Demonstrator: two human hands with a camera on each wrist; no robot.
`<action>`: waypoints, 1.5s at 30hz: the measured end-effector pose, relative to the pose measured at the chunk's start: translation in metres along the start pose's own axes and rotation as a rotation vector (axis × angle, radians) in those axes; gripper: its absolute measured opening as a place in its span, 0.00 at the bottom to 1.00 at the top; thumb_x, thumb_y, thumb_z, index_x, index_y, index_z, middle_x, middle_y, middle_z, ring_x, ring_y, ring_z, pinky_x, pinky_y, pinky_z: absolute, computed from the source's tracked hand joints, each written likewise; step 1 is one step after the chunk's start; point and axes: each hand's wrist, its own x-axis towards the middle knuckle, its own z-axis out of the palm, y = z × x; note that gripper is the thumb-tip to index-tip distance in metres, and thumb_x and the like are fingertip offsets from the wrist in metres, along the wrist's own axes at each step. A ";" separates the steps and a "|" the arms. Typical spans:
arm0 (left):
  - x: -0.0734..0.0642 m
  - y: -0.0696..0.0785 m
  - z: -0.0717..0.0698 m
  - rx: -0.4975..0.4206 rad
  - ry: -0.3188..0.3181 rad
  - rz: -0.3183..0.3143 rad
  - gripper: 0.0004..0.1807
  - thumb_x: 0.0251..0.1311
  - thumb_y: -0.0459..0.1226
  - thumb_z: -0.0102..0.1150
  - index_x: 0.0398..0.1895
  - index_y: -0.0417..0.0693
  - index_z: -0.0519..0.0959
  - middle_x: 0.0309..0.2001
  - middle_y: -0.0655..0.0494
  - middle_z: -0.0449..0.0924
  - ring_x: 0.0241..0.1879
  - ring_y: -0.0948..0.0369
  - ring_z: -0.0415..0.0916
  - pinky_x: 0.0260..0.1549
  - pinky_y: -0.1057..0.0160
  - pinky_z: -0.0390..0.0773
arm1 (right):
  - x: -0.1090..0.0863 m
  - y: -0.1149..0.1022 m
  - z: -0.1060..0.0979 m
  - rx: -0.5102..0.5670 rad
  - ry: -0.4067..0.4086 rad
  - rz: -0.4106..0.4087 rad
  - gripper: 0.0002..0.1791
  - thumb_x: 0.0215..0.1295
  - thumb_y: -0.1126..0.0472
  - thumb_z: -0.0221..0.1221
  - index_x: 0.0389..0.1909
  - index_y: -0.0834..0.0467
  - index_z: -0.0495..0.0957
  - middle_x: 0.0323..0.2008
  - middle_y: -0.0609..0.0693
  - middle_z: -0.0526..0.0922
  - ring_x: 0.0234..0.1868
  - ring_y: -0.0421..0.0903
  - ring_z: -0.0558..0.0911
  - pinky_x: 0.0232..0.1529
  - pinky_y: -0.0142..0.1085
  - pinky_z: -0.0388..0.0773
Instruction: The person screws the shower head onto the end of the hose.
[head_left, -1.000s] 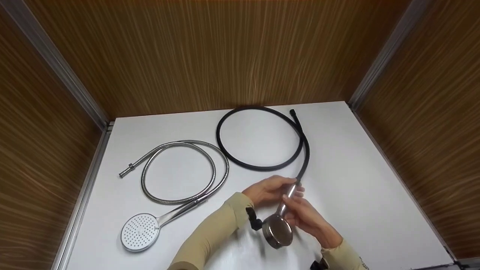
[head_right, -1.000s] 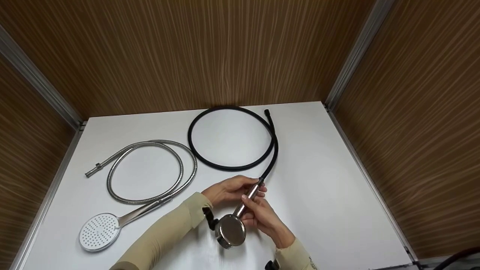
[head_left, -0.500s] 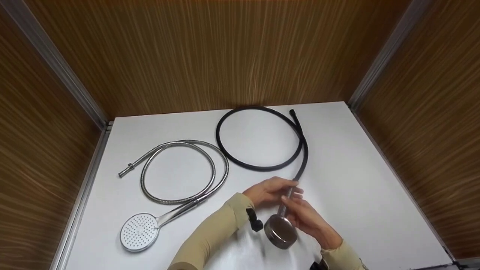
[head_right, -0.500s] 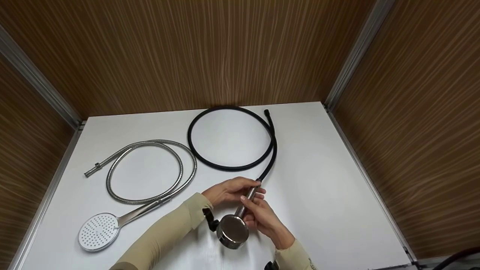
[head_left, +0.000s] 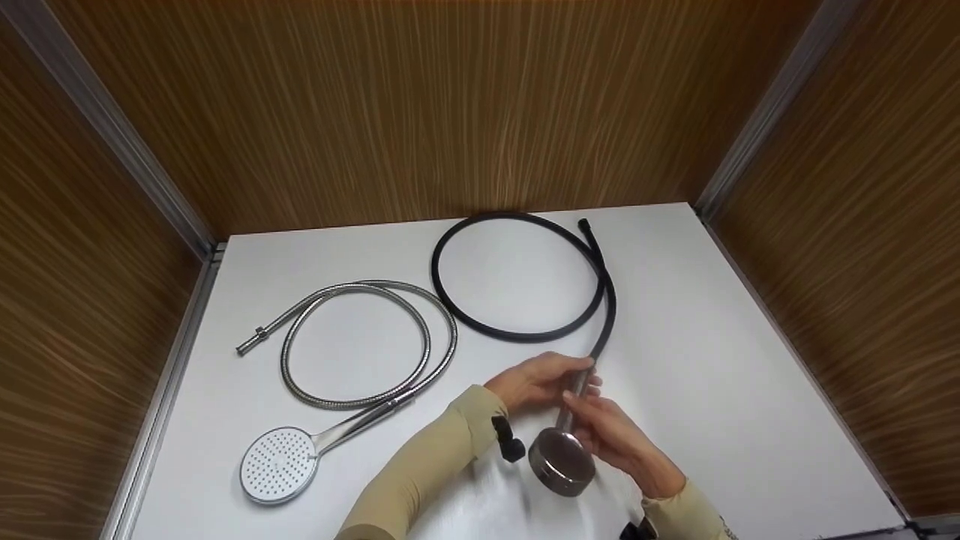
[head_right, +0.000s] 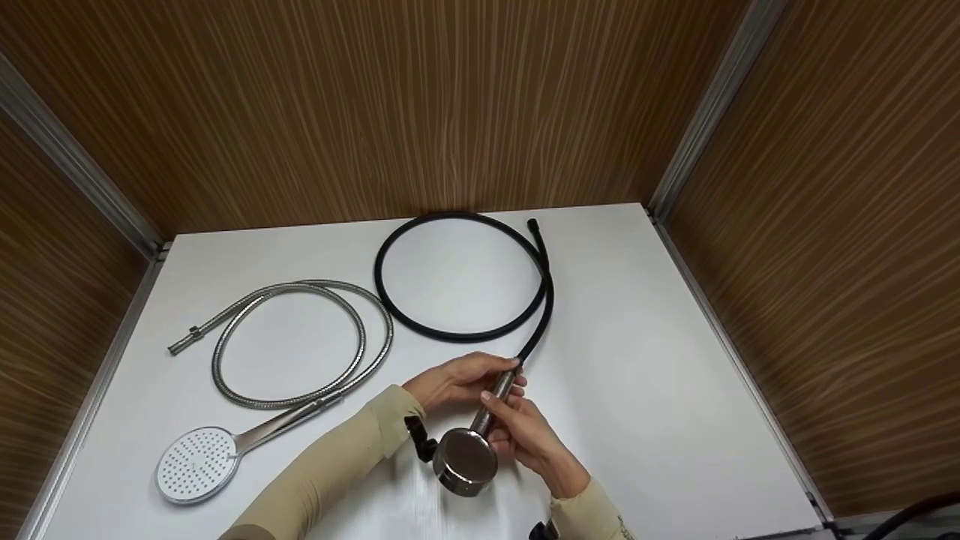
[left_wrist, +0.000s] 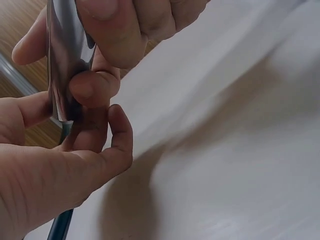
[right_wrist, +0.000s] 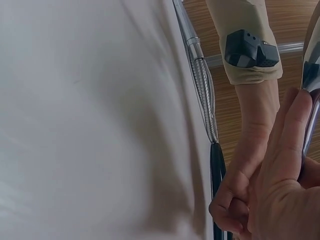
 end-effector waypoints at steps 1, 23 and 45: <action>0.000 0.000 0.000 0.005 0.001 0.001 0.13 0.75 0.38 0.59 0.48 0.34 0.81 0.36 0.50 0.86 0.41 0.57 0.84 0.51 0.57 0.84 | 0.000 0.000 0.000 -0.007 -0.002 0.002 0.17 0.85 0.54 0.49 0.32 0.51 0.78 0.16 0.38 0.71 0.16 0.32 0.68 0.18 0.24 0.65; 0.004 0.000 0.000 -0.013 0.125 0.098 0.08 0.67 0.32 0.60 0.30 0.44 0.85 0.28 0.53 0.84 0.30 0.59 0.82 0.36 0.64 0.83 | 0.002 -0.003 -0.002 0.012 0.006 0.003 0.13 0.85 0.55 0.49 0.37 0.54 0.74 0.19 0.39 0.71 0.18 0.33 0.67 0.20 0.25 0.64; 0.000 0.007 0.001 0.170 0.067 0.081 0.11 0.70 0.44 0.66 0.32 0.48 0.84 0.28 0.60 0.77 0.32 0.64 0.74 0.35 0.67 0.76 | 0.004 -0.003 0.004 0.048 -0.021 0.035 0.11 0.85 0.53 0.48 0.42 0.55 0.73 0.25 0.42 0.84 0.23 0.33 0.84 0.26 0.25 0.81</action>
